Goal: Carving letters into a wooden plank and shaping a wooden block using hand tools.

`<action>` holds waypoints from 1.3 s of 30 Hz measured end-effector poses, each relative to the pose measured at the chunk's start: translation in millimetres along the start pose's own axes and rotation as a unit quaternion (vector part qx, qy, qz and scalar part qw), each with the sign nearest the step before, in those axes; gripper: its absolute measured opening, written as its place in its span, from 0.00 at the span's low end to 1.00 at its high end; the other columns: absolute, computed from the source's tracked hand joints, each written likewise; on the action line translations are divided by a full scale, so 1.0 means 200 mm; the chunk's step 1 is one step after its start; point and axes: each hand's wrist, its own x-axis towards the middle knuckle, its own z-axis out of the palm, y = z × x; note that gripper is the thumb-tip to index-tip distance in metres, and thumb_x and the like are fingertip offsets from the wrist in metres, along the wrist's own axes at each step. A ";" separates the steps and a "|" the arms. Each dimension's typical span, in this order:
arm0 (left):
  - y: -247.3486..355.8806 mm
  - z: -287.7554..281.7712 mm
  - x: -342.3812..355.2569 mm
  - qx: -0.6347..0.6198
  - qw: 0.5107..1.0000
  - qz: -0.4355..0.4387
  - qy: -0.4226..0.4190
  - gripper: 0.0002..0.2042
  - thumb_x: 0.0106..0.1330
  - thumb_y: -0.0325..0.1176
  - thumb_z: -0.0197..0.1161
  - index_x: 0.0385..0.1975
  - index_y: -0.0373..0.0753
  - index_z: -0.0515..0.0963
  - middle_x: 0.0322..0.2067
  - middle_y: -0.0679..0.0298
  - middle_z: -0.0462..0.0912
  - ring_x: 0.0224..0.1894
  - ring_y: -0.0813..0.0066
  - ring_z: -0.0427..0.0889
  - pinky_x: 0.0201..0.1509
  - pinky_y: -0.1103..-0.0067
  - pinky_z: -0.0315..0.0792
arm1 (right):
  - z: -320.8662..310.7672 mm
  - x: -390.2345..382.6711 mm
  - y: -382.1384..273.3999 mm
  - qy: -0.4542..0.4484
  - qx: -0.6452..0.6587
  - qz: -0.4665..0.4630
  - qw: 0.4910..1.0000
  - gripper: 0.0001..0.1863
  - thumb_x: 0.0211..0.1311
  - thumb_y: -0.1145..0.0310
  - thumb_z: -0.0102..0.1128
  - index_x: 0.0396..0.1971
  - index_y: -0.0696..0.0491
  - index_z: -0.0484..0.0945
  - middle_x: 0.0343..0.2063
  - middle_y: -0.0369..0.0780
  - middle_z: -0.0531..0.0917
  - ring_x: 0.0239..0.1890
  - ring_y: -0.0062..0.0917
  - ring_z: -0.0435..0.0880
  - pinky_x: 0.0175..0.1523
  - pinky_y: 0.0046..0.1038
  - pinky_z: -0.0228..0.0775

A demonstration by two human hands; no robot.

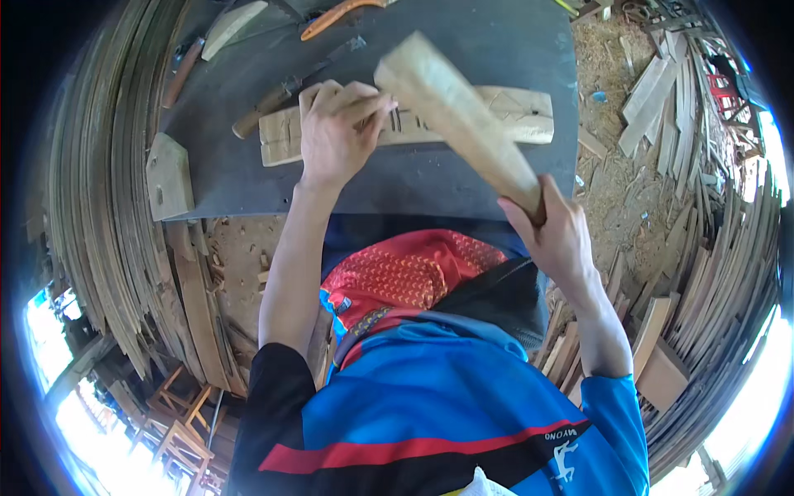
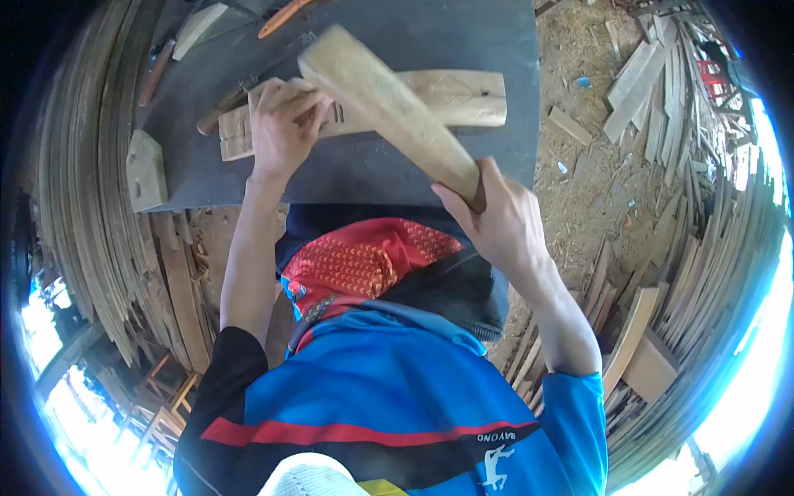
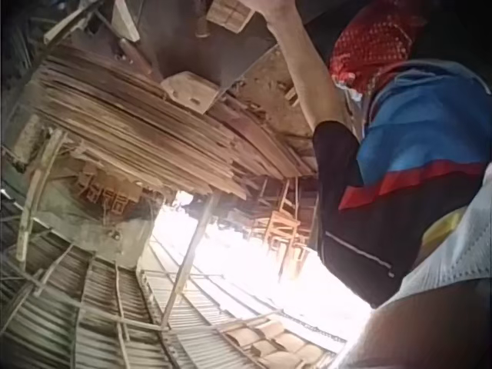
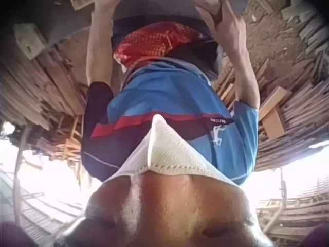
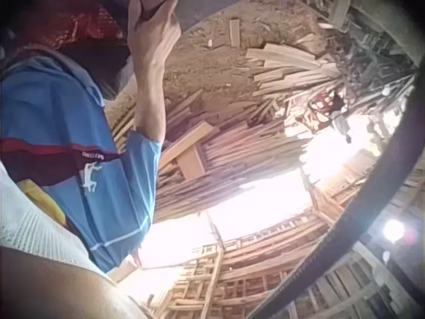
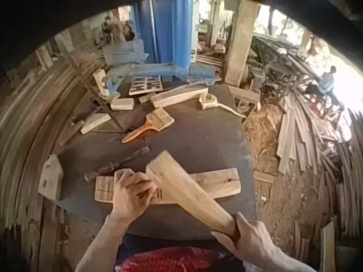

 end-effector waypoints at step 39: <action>-0.05 0.04 -0.01 -0.038 0.999 0.003 0.013 0.03 0.65 0.37 0.72 0.36 0.51 0.90 0.34 0.80 0.85 0.35 0.73 0.76 0.51 0.72 0.66 | 0.00 0.03 -0.02 -0.028 0.154 0.064 0.986 0.28 0.71 0.49 0.66 0.43 0.65 0.76 0.22 0.54 0.83 0.25 0.44 0.88 0.32 0.38 0.76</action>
